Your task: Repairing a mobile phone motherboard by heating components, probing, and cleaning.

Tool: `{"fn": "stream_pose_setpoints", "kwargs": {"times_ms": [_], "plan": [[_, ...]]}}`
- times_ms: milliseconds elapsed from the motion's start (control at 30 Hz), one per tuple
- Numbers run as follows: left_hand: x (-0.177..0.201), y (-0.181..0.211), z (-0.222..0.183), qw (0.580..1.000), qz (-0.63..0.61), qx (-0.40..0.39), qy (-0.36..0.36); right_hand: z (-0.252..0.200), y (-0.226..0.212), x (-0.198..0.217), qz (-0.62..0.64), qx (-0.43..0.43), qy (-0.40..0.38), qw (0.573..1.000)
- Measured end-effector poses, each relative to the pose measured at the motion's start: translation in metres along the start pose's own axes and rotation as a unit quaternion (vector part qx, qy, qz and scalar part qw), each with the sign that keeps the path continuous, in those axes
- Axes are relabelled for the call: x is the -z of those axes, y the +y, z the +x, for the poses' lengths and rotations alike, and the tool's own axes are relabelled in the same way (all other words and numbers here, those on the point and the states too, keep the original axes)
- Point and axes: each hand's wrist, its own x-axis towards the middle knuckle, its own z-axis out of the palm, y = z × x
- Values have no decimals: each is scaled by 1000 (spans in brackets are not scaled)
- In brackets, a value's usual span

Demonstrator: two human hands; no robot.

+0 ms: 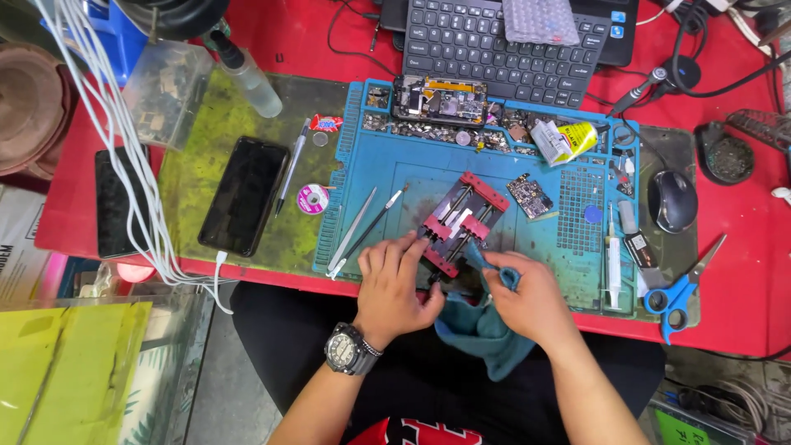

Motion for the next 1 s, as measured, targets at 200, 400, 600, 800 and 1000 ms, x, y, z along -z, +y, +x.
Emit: {"fn": "stream_pose_setpoints", "kwargs": {"times_ms": [200, 400, 600, 800, 1000], "plan": [[3, 1, 1, 1000, 0, 1, -2, -15, -1, -19, -153, 103, -42, 982], [2, 1, 0, 1000, -3, 3, 4, -12, 25, -34, -286, 221, 13, 932], [16, 6, 8, 1000, 6, 3, -29, -16, 0, -21, -359, 163, -56, 917], [16, 6, 7, 1000, 0, 6, -22, -21, 12, -42, -412, 176, -126, 885], [14, 3, 6, 999, 8, 2, -31, -16, -10, -38, -383, 234, -31, 893]]}}
